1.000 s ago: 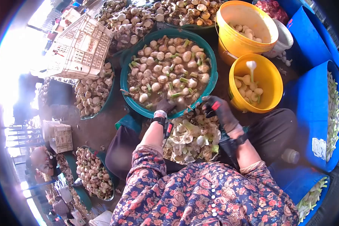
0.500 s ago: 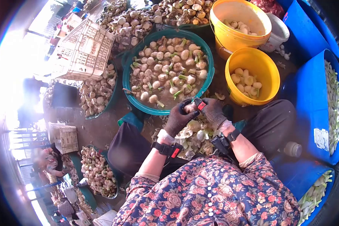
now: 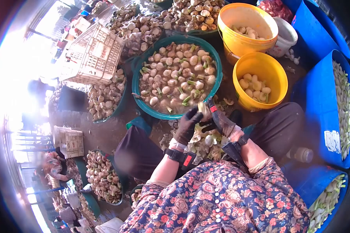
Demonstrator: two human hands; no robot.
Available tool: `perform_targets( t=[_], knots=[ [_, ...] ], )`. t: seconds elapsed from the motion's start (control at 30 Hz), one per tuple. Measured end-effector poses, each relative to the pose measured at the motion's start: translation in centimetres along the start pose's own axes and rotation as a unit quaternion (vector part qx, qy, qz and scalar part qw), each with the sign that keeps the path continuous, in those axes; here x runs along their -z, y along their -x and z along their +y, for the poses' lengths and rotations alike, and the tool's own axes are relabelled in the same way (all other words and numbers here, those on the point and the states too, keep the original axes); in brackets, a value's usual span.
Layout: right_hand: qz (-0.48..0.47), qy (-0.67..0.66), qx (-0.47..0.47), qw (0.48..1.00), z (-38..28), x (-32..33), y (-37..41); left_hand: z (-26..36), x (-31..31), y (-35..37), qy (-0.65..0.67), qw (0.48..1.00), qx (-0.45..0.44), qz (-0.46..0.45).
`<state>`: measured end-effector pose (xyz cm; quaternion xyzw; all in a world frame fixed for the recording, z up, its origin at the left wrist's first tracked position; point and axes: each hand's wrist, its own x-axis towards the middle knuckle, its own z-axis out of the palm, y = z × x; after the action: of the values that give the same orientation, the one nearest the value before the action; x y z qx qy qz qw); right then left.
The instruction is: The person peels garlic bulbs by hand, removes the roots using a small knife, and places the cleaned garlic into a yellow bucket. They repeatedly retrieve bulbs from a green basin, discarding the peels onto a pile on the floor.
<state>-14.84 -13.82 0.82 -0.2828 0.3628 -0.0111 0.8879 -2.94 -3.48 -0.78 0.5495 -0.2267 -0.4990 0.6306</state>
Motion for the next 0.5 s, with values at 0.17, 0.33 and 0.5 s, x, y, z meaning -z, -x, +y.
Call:
perform_targets(
  t=[0.17, 0.33, 0.5],
  knots=[
    [-0.020, 0.189, 0.098, 0.977, 2.0, 3.5, -3.5, 0.9, 0.1, 0.2, -0.347, 0.930, -0.119, 0.006],
    [-0.178, 0.201, 0.176, 0.947, 1.8, 4.7, -4.6, 1.2, 1.0, 0.2, -0.344, 0.938, -0.043, 0.012],
    [-0.128, 0.349, 0.191, 0.909, -1.6, 1.8, -0.9, -0.6, 2.0, -0.2, -0.082, 0.985, 0.106, 0.107]
  ],
)
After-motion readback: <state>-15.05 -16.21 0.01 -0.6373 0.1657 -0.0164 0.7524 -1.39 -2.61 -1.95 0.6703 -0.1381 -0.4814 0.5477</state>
